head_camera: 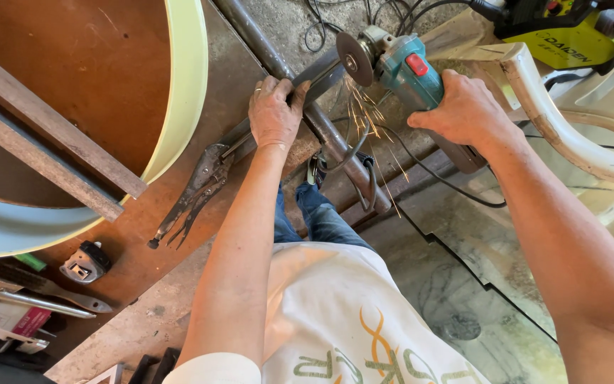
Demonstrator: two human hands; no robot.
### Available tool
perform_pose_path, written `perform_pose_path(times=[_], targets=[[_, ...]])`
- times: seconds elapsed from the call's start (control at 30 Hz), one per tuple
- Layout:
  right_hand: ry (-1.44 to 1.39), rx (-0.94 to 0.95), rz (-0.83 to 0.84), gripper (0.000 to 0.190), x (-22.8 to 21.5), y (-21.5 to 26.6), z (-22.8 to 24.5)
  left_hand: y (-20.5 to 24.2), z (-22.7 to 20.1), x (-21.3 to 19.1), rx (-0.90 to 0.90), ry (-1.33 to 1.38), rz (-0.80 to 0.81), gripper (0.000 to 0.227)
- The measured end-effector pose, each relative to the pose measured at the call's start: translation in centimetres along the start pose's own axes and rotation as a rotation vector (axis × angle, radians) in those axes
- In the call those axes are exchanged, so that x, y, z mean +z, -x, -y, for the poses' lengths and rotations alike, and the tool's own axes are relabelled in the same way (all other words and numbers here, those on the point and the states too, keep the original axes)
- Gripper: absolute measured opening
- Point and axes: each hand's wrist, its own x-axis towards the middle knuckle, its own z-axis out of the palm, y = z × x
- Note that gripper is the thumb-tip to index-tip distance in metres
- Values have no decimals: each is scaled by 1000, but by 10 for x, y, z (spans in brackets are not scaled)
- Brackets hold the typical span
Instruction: Measuring metal pieces with a tape measure and cutting/grinding them using an angle grinder.
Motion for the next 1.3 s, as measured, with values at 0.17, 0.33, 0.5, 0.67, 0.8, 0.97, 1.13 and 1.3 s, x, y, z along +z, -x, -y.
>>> perform_pose_path(times=[0.17,0.33,0.5,0.67,0.8,0.97,1.13,1.3], targets=[[2,36,27,72,-2,1,2,1,2,3,8,0,-5,38],[7,33,19,72,0,0,1,2,4,5,27,-2,-24,37],[6,17,-21,71,3,0,-1,2,1,3,39,-3,-23,37],[12,37,-12,69,-1,-2,6,2,11,6,112,-11,-72,29],[-4,33,-58,69,3,-7,4,-2,-5,-12,23,24,-4,40],[-19,64,12,67,4,-2,12,4,7,2,9,60,11,29],[6,130,25,69,-2,6,21,7,9,7,38,33,4,26],[65,164,-4,69,-8,12,34,8,11,13,42,-12,-14,27]])
